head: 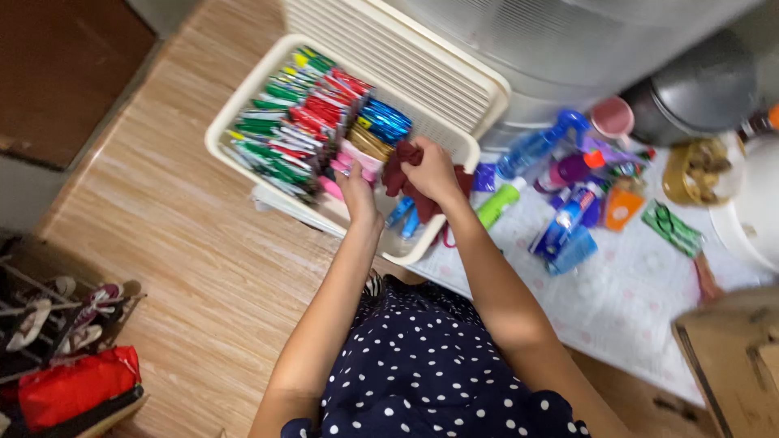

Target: The person wipes various laundry detergent bottles and packets with a red cloth and places them into a white plastic basket. The person handles items one at a time, including liquid detergents, fabric softeners, and small sachets, arranging them inside the basket.

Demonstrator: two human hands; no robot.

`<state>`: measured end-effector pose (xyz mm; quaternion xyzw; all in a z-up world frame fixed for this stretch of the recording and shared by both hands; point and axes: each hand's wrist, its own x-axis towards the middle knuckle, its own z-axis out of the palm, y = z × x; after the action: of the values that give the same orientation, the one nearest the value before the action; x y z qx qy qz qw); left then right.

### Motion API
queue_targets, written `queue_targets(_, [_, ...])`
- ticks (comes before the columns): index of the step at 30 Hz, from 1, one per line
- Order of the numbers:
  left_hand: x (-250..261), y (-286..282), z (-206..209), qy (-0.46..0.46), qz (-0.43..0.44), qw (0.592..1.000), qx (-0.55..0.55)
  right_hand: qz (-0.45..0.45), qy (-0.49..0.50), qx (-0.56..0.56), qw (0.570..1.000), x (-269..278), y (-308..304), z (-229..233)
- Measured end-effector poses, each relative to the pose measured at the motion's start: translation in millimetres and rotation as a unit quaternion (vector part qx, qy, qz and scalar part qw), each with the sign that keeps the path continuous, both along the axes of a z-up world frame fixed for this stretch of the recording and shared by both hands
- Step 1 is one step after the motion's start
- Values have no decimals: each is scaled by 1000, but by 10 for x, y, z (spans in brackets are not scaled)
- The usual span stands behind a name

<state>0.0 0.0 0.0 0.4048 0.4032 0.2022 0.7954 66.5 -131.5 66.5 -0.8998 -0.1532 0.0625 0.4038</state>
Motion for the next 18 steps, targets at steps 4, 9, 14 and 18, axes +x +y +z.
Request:
queue_targets(4, [74, -457, 96, -54, -71, 994, 68, -45, -18, 149, 988, -173, -282, 200])
queue_targets(9, [-49, -1093, 809, -59, -145, 915, 373, -118, -56, 185, 974, -263, -1007, 272])
queue_targets(14, [-30, -1737, 924, -190, -300, 885, 301, -155, 139, 467, 859, -279, -1939, 398])
queue_targets(18, [60, -2224, 545, -104, -535, 814, 203, -118, 158, 608, 769, -226, -2843, -60])
